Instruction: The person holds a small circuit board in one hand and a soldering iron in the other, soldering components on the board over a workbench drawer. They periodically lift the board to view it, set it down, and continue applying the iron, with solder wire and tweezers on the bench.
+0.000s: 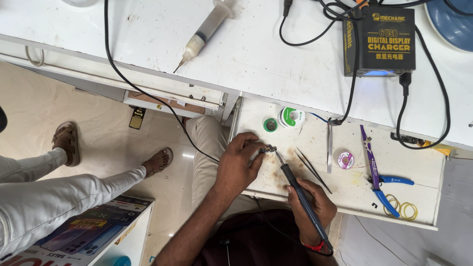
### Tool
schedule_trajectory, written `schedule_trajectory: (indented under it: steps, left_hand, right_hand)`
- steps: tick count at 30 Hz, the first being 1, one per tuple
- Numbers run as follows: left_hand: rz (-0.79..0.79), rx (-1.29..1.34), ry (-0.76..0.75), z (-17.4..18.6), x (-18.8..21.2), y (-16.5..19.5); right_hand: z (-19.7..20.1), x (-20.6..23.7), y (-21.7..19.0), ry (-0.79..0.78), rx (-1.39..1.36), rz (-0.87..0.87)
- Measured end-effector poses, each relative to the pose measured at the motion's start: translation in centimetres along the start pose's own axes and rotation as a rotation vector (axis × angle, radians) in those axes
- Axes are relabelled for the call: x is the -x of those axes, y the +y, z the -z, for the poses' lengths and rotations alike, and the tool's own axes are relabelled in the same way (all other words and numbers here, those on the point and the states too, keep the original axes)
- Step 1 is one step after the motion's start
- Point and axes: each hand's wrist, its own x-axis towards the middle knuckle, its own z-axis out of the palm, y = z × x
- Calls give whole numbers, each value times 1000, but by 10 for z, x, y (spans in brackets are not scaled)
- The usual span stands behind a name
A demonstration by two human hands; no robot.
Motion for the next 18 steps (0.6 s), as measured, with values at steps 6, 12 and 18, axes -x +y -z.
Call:
schedule_trajectory:
  steps: [6,12,18]
  left_hand:
    - [3,13,2,1,0,0]
    - [10,16,-5,1,1,-2]
    - [2,-2,-17,0,1,-3]
  right_hand:
    - [0,0,1,4,2,14]
    - [0,2,2,-3,-8,-13]
    - [0,2,4,6,-7,-13]
